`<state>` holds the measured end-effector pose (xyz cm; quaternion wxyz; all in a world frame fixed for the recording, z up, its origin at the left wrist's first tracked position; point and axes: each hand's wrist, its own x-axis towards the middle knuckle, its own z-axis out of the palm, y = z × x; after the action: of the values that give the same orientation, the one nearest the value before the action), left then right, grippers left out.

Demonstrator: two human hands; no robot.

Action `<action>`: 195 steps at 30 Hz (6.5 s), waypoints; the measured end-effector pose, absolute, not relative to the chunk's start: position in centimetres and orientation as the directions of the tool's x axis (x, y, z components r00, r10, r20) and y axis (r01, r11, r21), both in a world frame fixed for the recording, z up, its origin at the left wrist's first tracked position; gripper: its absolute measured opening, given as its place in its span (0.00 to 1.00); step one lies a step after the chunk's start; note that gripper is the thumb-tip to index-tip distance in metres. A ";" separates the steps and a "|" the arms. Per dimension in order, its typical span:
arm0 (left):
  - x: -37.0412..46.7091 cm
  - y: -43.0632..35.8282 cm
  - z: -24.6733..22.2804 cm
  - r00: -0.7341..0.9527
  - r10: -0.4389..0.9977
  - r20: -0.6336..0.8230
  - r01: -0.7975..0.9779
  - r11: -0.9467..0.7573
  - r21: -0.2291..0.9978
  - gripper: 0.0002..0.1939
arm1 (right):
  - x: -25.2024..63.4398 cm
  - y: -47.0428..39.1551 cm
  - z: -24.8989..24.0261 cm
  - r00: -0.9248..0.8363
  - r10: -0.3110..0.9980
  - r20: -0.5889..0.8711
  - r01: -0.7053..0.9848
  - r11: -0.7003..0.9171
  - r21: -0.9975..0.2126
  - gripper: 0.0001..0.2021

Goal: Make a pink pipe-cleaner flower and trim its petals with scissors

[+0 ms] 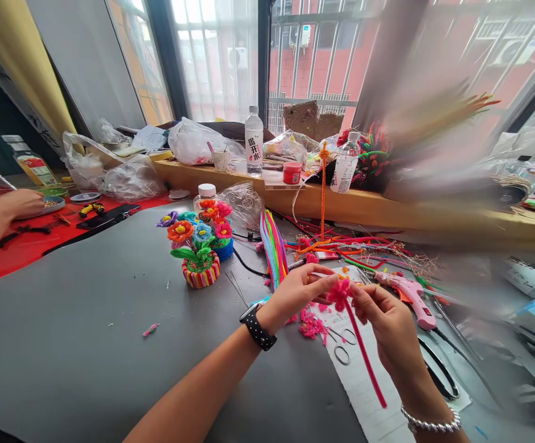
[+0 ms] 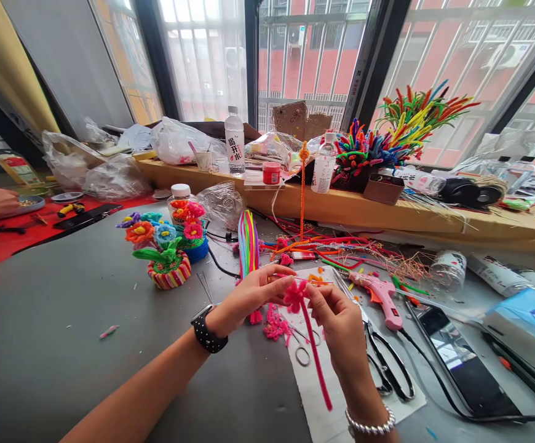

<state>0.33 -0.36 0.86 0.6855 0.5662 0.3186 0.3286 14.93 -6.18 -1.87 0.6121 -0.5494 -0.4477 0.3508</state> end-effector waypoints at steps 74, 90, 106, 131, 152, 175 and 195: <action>0.6 -0.5 -0.4 0.624 0.781 -0.019 -0.070 0.080 0.994 0.20 | 14.4 -6.6 -1.1 0.240 0.930 0.280 0.287 0.208 -0.935 0.13; 1.0 -1.4 -0.2 0.664 0.738 -0.120 -0.089 0.238 0.967 0.12 | 14.9 -6.6 -1.3 0.287 0.899 0.331 0.324 0.234 -0.917 0.09; 2.1 -1.9 -0.7 0.473 0.880 -0.039 -0.235 0.169 0.957 0.16 | 13.8 -6.1 -2.5 0.491 0.869 0.059 -0.045 0.093 -0.995 0.14; 1.8 -1.6 -0.5 0.370 0.918 -0.143 -0.388 0.292 0.874 0.14 | 14.4 -6.1 -2.0 0.165 0.922 0.350 0.537 0.214 -0.816 0.13; 1.3 -1.5 0.0 0.568 0.806 -0.167 -0.251 0.363 0.898 0.17 | 14.8 -6.2 -2.1 0.248 0.919 0.308 0.480 0.160 -0.863 0.16; 1.9 -1.8 -0.4 0.461 0.885 -0.069 -0.330 0.243 0.912 0.14 | 13.2 -6.3 -2.7 0.354 0.858 0.373 0.497 0.165 -0.852 0.18; 1.0 -1.4 0.5 0.539 0.837 -0.092 -0.220 0.245 0.944 0.19 | 14.6 -6.2 -1.8 0.260 0.924 0.280 0.333 0.187 -0.924 0.15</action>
<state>1.04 -1.40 0.55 0.7246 0.4946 0.3120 0.3646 14.56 -6.21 -1.84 0.5449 -0.5773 -0.5444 0.2709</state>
